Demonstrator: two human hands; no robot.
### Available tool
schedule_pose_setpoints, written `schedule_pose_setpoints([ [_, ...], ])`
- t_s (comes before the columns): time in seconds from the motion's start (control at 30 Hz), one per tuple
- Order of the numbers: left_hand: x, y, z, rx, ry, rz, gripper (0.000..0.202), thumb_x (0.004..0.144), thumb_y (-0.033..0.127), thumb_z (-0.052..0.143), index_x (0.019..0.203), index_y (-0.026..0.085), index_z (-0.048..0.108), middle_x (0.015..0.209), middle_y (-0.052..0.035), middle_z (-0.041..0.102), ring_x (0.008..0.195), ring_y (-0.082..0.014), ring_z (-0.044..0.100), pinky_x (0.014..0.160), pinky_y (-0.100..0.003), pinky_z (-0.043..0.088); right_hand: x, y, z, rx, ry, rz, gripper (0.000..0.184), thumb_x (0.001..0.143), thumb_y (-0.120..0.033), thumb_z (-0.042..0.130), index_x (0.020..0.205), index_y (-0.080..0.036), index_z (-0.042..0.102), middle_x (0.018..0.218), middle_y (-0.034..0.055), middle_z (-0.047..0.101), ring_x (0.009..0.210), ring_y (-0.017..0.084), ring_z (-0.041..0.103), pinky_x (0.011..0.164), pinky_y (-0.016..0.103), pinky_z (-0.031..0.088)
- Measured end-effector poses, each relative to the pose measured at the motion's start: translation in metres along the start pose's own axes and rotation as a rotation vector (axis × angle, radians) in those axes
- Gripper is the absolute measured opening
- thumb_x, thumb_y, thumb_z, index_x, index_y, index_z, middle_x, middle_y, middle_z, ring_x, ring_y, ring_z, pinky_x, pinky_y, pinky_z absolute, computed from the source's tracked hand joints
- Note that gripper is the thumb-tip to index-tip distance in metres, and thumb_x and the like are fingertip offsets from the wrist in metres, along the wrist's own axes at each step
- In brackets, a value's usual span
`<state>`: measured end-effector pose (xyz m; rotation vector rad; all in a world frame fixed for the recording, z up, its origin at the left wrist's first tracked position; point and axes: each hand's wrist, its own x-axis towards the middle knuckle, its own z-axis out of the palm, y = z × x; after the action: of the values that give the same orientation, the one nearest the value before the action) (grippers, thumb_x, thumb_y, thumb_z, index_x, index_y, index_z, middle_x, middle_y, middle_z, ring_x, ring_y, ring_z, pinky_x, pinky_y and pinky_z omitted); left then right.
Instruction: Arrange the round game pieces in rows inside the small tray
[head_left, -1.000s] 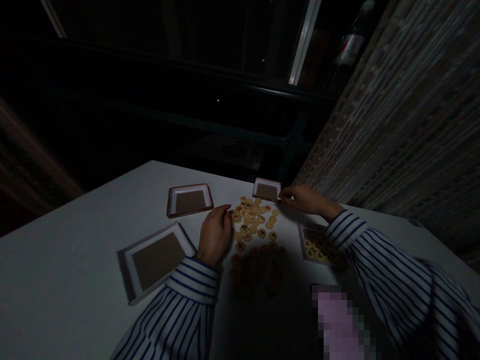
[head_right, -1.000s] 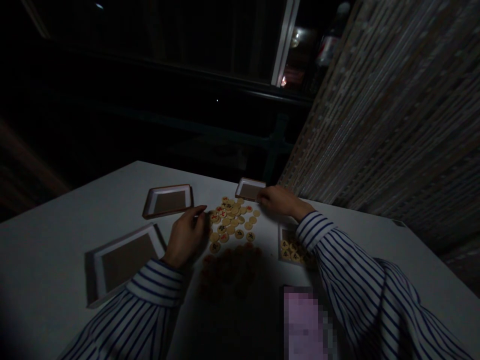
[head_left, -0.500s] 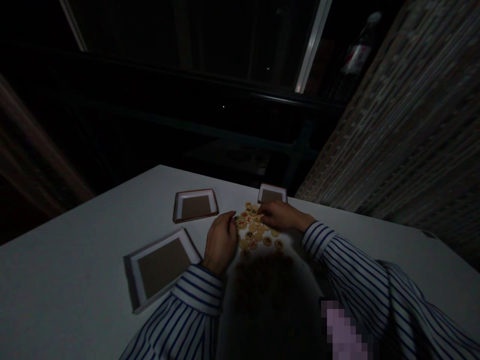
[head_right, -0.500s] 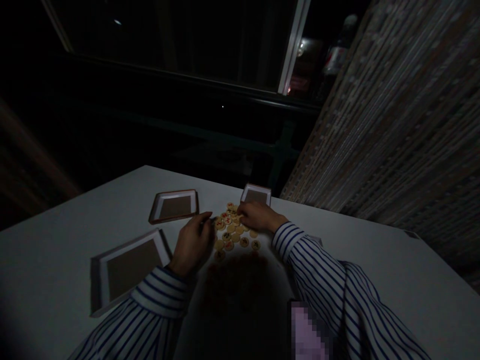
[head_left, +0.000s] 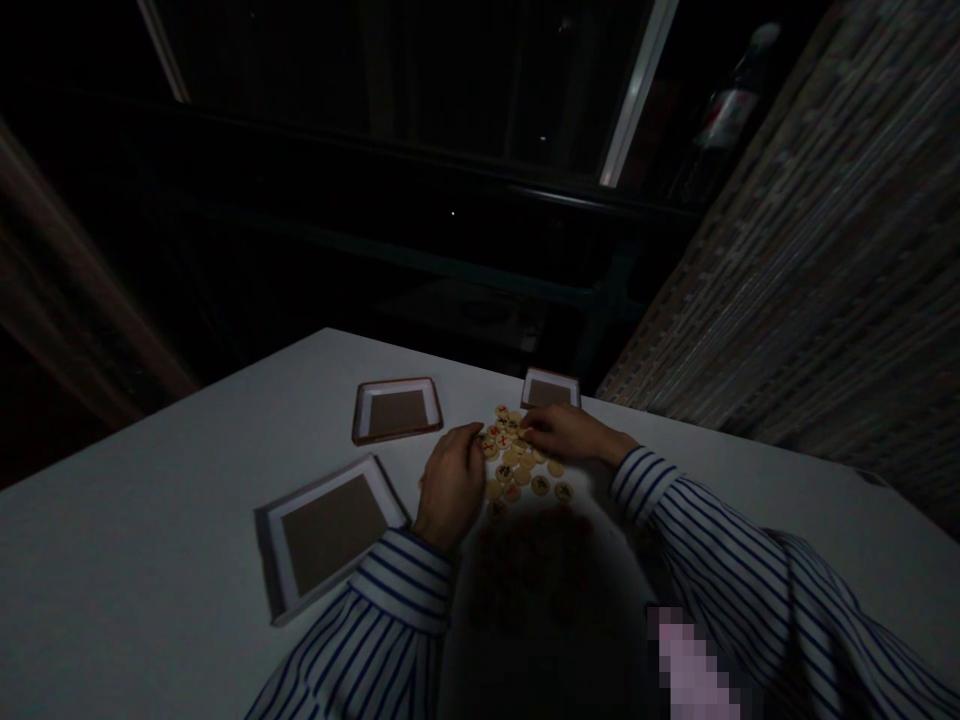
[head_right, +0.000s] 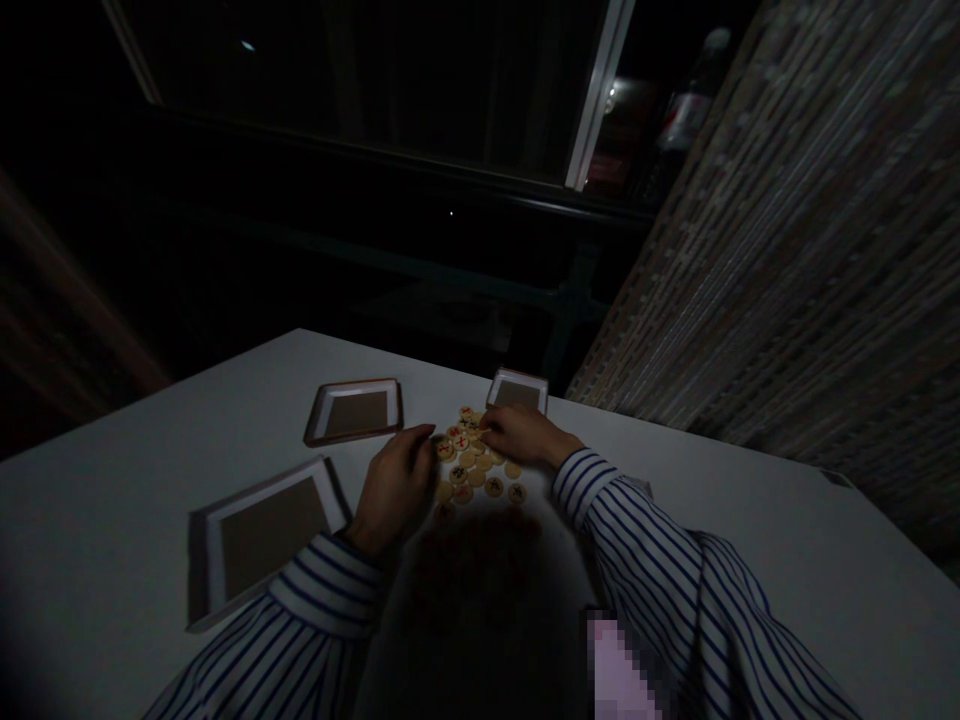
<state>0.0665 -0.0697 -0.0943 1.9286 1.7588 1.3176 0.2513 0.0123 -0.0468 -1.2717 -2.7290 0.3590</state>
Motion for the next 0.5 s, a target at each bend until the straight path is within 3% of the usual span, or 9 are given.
schedule_pose_setpoints([
  [0.23,0.001,0.001,0.001,-0.049,0.011,0.044,0.028,0.085,0.024,0.041,0.106,0.015,0.058,0.104,-0.0081,0.063,0.098,-0.0190,0.057,0.090,-0.033,0.044,0.004,-0.005,0.000,0.551,0.027,0.055,0.032,0.081,-0.038,0.049,0.088,-0.011,0.065,0.077,0.0038,0.066,0.068,0.012,0.057,0.059,0.022,0.042],
  [0.5,0.000,0.002,0.004,-0.123,0.028,0.117,0.026,0.082,0.027,0.050,0.106,0.018,0.056,0.100,-0.0063,0.063,0.094,-0.0177,0.059,0.086,-0.032,0.046,0.009,-0.020,0.002,0.765,0.023,0.105,0.033,0.080,-0.041,0.050,0.078,-0.011,0.063,0.064,0.0019,0.062,0.057,0.008,0.053,0.055,0.020,0.041],
])
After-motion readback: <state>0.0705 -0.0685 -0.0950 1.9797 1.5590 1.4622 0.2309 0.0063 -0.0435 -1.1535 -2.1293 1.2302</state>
